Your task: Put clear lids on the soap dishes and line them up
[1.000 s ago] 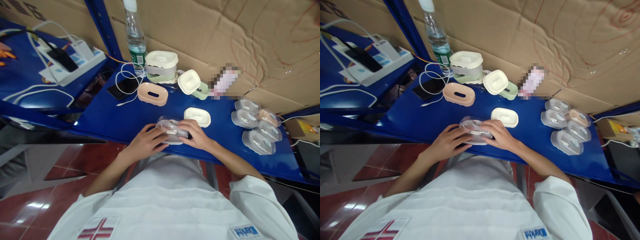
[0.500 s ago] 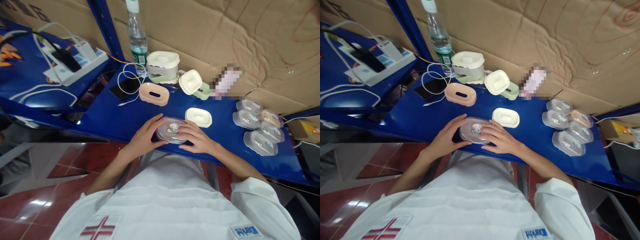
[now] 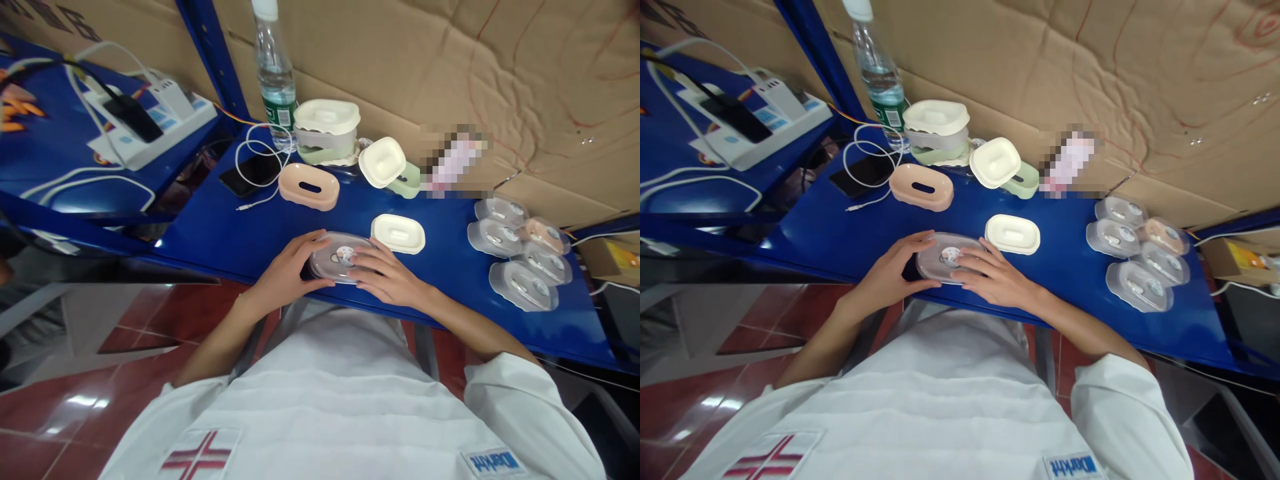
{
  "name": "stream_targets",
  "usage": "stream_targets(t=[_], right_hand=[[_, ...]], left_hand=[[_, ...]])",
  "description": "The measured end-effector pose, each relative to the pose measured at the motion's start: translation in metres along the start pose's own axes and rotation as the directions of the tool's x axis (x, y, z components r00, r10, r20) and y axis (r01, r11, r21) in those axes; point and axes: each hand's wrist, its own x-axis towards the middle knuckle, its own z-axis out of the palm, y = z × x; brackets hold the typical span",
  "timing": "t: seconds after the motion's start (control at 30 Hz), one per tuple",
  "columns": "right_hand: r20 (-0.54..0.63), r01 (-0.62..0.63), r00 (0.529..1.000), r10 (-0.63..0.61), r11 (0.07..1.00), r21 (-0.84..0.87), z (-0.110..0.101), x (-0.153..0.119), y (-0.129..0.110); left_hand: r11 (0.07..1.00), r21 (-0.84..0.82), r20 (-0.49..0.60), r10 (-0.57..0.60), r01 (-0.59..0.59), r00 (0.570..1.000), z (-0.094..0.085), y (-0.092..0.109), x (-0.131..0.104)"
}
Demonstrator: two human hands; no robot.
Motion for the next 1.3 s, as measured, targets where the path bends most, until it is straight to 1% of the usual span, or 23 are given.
stream_targets(t=[0.27,0.43,0.6,0.73,0.8,0.87,0.9,0.97,1.03,1.1,1.13,1.17,1.2,1.23,1.3], right_hand=[[0.087,-0.065,0.994,0.066,0.998,-0.009,0.002,0.000,0.001],[0.069,-0.012,0.998,0.013,1.000,-0.025,-0.002,0.003,-0.001],[0.112,-0.063,0.992,0.060,0.998,0.023,-0.003,0.005,-0.001],[0.095,-0.061,0.994,0.056,0.997,0.048,0.005,-0.001,0.003],[0.077,-0.105,0.992,0.102,0.994,0.037,0.007,-0.002,0.003],[0.085,-0.160,0.984,0.159,0.987,0.007,0.005,0.000,0.000],[0.101,-0.173,0.980,0.173,0.985,-0.007,0.002,0.002,-0.003],[0.133,-0.161,0.978,0.163,0.987,-0.020,-0.006,0.004,-0.010],[0.139,-0.153,0.978,0.156,0.988,-0.033,-0.020,0.001,-0.016],[0.084,-0.188,0.977,0.194,0.979,-0.076,-0.039,-0.010,-0.019],[0.027,-0.226,0.973,0.231,0.967,-0.114,-0.050,-0.020,-0.020],[-0.048,-0.288,0.958,0.284,0.944,-0.161,-0.062,-0.031,-0.019],[-0.139,-0.369,0.928,0.346,0.904,-0.215,-0.072,-0.044,-0.018],[-0.236,-0.466,0.880,0.412,0.844,-0.265,-0.083,-0.057,-0.016],[-0.399,-0.650,0.754,0.522,0.681,-0.337,-0.098,-0.083,-0.012]], left_hand=[[1.000,-0.018,0.008,-0.019,0.019,1.000,0.000,-0.002,0.000],[0.999,-0.033,-0.001,0.006,-0.006,1.000,0.001,-0.004,0.001],[0.999,-0.037,-0.007,-0.029,0.028,1.000,0.001,-0.005,0.001],[0.998,-0.034,0.008,-0.048,0.048,0.999,0.000,-0.003,0.001],[0.998,-0.040,0.001,-0.050,0.050,0.999,-0.001,-0.002,0.001],[0.998,-0.044,-0.006,-0.046,0.046,0.999,-0.001,-0.002,-0.001],[0.998,-0.046,0.001,-0.040,0.040,0.999,-0.002,-0.003,-0.001],[0.998,-0.057,0.042,-0.005,0.007,0.999,-0.003,-0.002,-0.002],[0.996,-0.072,0.081,0.050,-0.044,0.995,-0.005,0.000,-0.001],[0.994,-0.076,0.071,0.086,-0.081,0.994,-0.007,0.002,0.000],[0.994,-0.071,0.053,0.087,-0.083,0.995,-0.008,0.004,0.000],[0.995,-0.065,0.033,0.080,-0.078,0.996,-0.009,0.005,0.001],[0.996,-0.058,0.021,0.069,-0.068,0.997,-0.009,0.007,0.001],[0.997,-0.050,0.022,0.060,-0.058,0.998,-0.010,0.007,0.002],[0.999,-0.026,0.049,0.044,-0.042,0.998,-0.009,0.008,0.002]])
